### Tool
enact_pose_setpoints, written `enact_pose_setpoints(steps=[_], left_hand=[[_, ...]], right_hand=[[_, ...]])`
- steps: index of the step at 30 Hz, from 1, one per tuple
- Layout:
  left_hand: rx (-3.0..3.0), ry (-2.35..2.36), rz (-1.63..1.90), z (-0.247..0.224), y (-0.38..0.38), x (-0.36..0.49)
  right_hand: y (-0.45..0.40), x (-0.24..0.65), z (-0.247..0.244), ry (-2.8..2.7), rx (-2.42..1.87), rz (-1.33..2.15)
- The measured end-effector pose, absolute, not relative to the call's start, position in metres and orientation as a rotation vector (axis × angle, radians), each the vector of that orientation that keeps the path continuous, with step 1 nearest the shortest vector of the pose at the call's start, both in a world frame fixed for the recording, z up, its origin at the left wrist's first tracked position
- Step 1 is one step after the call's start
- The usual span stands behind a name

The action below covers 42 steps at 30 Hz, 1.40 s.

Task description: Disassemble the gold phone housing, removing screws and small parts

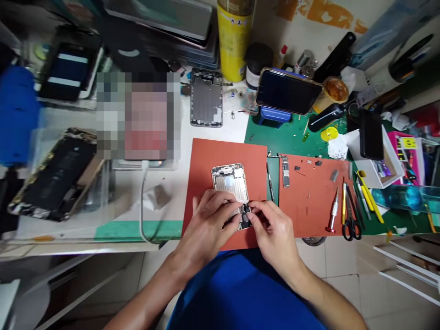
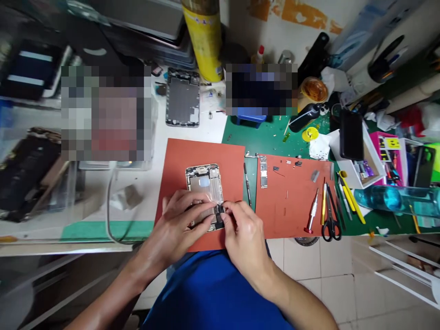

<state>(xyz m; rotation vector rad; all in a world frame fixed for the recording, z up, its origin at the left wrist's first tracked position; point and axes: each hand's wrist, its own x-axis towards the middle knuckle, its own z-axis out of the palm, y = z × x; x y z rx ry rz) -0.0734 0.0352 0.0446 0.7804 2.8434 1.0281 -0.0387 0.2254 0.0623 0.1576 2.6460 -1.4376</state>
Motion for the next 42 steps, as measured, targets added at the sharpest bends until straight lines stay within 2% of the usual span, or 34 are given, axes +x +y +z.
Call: enact_pose_setpoints(steps=[11,23,42], left_hand=[[1.042,2.781,0.799,0.062,0.031,-0.089],[1.349,2.916,0.599,0.054,0.032,-0.096],[1.161,2.787,0.879,0.053,0.026,-0.091]], right_hand=[[0.225,-0.038,0.062,2.680,0.135,-1.411],[0.225,-0.038,0.062,2.679,0.134,-1.402],[0.224,-0.037,0.063,2.663,0.158,-1.413]])
